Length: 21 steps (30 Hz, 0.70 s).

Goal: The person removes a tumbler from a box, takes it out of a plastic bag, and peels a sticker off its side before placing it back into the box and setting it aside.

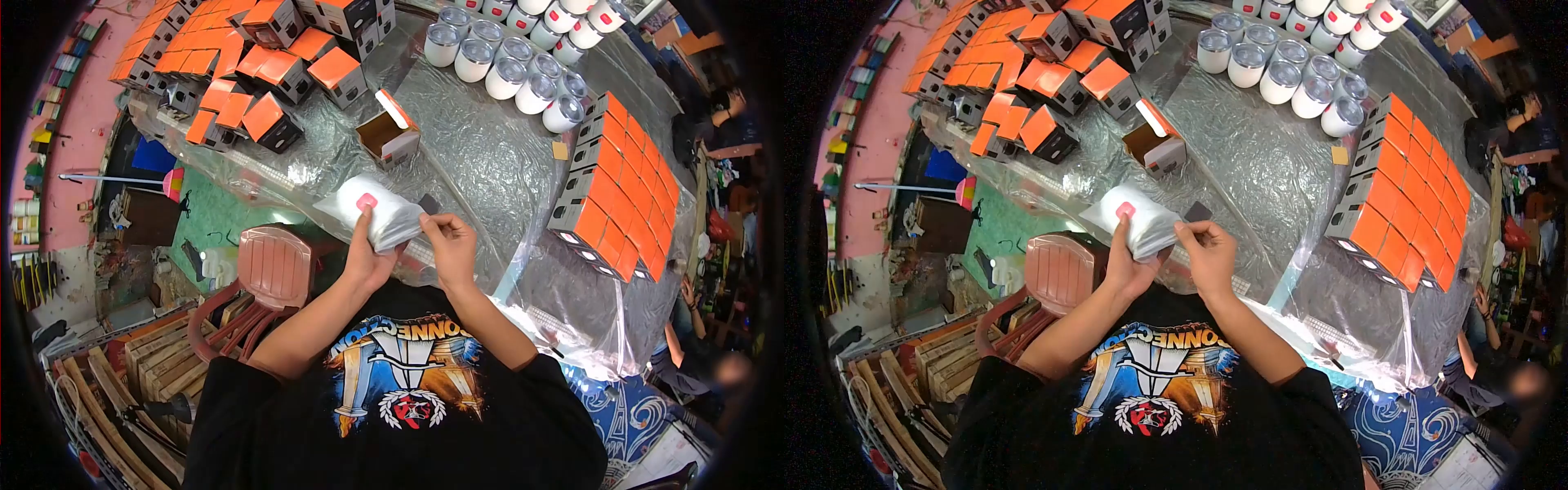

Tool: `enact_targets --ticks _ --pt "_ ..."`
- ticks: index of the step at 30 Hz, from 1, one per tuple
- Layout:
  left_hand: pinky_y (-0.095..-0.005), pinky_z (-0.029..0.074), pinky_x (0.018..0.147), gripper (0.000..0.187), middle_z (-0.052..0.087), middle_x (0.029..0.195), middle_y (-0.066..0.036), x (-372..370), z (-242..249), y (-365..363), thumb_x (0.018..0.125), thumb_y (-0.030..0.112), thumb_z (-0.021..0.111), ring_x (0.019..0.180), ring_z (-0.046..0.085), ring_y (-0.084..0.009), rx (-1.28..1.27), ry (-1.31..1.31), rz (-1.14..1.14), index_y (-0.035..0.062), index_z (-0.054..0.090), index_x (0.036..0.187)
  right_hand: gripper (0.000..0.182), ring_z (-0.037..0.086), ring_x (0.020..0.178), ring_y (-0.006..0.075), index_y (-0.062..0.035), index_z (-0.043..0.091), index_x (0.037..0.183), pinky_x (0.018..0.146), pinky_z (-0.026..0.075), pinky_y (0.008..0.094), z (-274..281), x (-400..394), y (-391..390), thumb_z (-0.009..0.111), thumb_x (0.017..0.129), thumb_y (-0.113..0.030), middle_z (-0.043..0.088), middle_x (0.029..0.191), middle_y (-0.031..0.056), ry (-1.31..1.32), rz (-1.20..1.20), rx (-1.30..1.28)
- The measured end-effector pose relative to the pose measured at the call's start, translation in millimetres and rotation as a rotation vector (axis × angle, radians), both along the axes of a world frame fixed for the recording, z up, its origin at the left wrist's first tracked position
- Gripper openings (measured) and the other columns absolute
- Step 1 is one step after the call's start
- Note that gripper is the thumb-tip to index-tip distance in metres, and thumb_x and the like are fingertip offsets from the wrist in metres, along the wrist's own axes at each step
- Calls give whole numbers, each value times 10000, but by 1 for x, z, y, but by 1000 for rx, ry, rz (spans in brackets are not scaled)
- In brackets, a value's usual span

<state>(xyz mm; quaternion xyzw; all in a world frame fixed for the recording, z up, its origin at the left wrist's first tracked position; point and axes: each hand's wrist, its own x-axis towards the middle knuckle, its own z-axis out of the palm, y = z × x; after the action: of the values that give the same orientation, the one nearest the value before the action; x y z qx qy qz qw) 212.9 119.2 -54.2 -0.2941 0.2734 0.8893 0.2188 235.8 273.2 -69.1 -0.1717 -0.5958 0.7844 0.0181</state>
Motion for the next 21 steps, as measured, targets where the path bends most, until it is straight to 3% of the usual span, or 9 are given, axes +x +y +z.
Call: enact_targets --ticks 2,3,5,9,12,15,18,21 --pt "-468 424 1131 651 616 1408 -109 -4 2 -5 1027 594 550 1316 575 -278 55 -45 35 109 515 1460 137 682 876 126 -37 638 1054 808 566 301 4 -1 7 727 1007 -130 728 1023 108 -21 68 -265" --pt "-465 434 1119 659 618 1409 -108 -6 2 -9 1023 606 545 1316 576 -279 109 -89 66 106 526 1452 137 682 876 126 -37 638 1054 808 566 301 17 -2 8 727 1007 -130 728 1023 108 -23 76 -262" --pt "-473 446 1108 669 618 1413 -110 -8 -13 -19 1013 613 552 1314 580 -292 141 -76 83 102 534 1445 154 703 836 159 -62 582 1046 816 568 312 50 -4 10 669 1050 -189 730 980 97 -151 87 -568" --pt "-510 430 1152 672 623 1407 -109 -8 -7 -24 998 582 600 1305 596 -312 133 -76 128 99 515 1459 200 715 828 163 -69 576 1164 787 577 315 39 0 12 661 1054 -213 732 977 99 -232 140 -596" --pt "-522 427 1153 655 616 1420 -103 -1 -13 -25 994 546 632 1305 596 -312 81 -15 71 106 508 1463 236 724 920 128 -24 620 1225 819 577 284 22 -2 -10 662 1035 -159 740 1009 55 -210 461 -46" --pt "-517 418 1145 640 607 1432 -89 -2 -19 -20 989 520 657 1314 586 -299 -3 0 110 119 507 1464 319 668 879 107 3 622 1221 734 515 251 2 -3 -31 747 989 -176 720 1054 67 -115 314 -102" --pt "-510 397 1153 644 592 1441 -73 -5 -20 -25 974 490 693 1348 549 -282 -40 49 129 128 495 1468 258 676 889 114 -1 627 1217 780 533 269 14 -7 -28 711 1011 -132 741 1077 80 -1 161 -326" --pt "-506 380 1167 663 570 1449 -65 -9 -16 -27 960 479 715 1372 513 -275 -110 33 117 133 476 1473 171 690 891 118 -19 630 1170 816 555 306 9 -9 -7 675 1029 -105 749 1040 81 -114 162 -377"
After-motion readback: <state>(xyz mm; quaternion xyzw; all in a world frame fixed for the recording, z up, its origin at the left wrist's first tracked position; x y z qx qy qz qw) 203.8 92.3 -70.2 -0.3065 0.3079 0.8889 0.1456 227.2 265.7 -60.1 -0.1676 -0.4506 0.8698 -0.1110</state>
